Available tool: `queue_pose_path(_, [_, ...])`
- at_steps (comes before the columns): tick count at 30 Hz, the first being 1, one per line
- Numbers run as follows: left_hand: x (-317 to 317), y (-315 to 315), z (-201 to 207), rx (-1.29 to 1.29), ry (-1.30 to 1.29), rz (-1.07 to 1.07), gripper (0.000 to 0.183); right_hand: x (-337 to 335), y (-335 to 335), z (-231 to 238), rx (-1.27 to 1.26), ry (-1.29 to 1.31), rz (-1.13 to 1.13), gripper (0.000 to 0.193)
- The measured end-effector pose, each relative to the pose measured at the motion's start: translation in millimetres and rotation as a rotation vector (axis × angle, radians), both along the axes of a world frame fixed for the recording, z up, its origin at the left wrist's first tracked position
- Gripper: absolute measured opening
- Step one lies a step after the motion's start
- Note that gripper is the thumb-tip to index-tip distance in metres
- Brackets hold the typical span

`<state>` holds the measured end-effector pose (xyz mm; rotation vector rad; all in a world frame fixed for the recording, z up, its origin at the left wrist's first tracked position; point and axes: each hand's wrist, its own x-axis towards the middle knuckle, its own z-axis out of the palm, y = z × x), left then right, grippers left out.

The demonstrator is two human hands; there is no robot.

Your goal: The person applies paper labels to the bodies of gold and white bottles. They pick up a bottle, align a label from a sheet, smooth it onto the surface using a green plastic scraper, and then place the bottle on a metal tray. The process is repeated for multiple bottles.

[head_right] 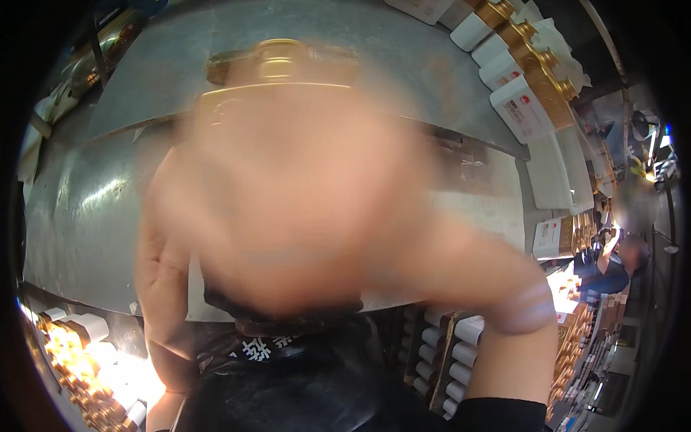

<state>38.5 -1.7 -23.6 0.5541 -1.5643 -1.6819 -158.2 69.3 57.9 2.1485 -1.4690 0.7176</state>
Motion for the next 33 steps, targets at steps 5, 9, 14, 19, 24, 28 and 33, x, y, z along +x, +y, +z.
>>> queue_pose_path(5, [5.8,-13.0,-8.8,-0.104,-0.001,0.071,0.051,10.3,24.9,-9.2,0.096,-0.012,0.11,0.021])
queue_pose_path(9, [3.5,-12.6,-8.3,-0.105,0.013,0.081,0.048,2.4,39.2,-3.3,0.118,-0.01,0.066,0.021])
queue_pose_path(14, [0.9,-12.2,-10.7,-0.109,-0.013,0.114,0.047,-25.8,53.3,-11.3,0.036,-0.118,-0.106,0.011])
queue_pose_path(19, [-3.5,-8.2,-6.8,-0.092,-0.054,0.151,0.049,3.2,70.2,-21.2,-0.007,-0.177,0.143,0.013])
queue_pose_path(24, [0.6,-9.9,-10.2,-0.098,-0.092,0.164,0.051,38.1,84.2,-38.1,0.17,-0.208,0.158,0.015])
queue_pose_path(28, [5.4,-13.7,-10.1,-0.122,-0.121,0.199,0.046,3.3,114.2,-30.1,0.388,-0.786,0.233,0.019])
queue_pose_path(33, [2.4,-18.3,-16.4,-0.106,-0.142,0.151,0.043,-124.4,201.3,-67.6,0.533,-1.472,-0.552,0.034])
